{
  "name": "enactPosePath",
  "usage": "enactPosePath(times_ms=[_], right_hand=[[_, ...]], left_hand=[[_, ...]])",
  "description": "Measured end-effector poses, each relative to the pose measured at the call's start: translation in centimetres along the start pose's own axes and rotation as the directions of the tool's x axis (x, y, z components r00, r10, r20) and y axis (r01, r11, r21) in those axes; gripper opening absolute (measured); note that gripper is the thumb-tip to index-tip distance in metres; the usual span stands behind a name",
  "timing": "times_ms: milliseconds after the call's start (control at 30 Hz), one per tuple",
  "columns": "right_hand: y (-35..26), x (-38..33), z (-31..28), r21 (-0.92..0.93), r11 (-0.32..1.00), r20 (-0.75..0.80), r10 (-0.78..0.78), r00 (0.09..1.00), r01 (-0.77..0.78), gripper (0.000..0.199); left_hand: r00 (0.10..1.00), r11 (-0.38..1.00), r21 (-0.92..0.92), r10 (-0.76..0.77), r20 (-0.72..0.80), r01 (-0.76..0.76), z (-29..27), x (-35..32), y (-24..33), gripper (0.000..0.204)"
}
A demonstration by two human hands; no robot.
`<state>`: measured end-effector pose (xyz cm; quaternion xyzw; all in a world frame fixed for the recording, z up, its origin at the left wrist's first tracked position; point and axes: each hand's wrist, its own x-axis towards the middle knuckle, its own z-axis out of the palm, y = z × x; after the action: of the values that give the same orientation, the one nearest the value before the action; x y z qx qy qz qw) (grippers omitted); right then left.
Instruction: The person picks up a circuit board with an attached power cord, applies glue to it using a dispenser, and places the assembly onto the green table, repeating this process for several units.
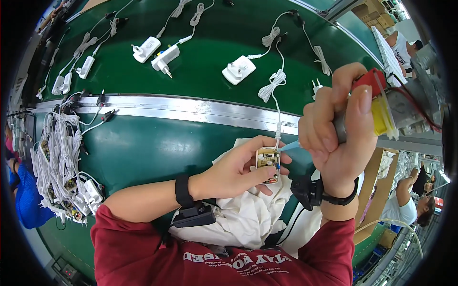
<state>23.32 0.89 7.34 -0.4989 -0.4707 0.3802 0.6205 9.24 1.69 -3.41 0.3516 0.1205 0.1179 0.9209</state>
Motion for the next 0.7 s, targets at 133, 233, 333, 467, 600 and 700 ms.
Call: enactPosePath(times_ms=[133,233,333,467,600,700], right_hand=[[1.1,0.3,0.1,-0.004,1.000,0.022,0.006,1.000,-0.006,0.032],[1.5,0.2,0.1,0.010,1.000,0.026,0.013,1.000,-0.013,0.032],[1.5,0.1,-0.1,0.034,0.999,0.017,0.028,0.999,-0.028,0.032],[1.2,0.1,-0.4,-0.121,0.993,0.117,0.030,0.993,-0.015,0.033],[1.5,-1.0,0.4,-0.038,0.998,0.092,0.052,0.994,-0.049,0.033],[2.1,-2.2,1.7,0.085,0.994,-0.029,0.070,0.997,-0.067,0.034]], left_hand=[[1.000,1.000,0.001,0.006,0.003,-0.006,-1.0,0.2,-0.2,0.042],[1.000,1.000,-0.007,0.011,0.002,-0.011,-1.4,0.2,-0.5,0.043],[1.000,1.000,-0.004,0.002,-0.003,-0.002,-1.5,0.2,-0.6,0.042],[0.999,1.000,0.022,-0.021,-0.035,0.022,-1.6,0.3,-0.9,0.039],[0.994,0.999,-0.037,-0.016,-0.109,0.012,-2.8,0.4,-1.3,0.036],[0.991,0.994,-0.111,0.001,-0.134,-0.016,-3.5,0.0,-1.4,0.034]])
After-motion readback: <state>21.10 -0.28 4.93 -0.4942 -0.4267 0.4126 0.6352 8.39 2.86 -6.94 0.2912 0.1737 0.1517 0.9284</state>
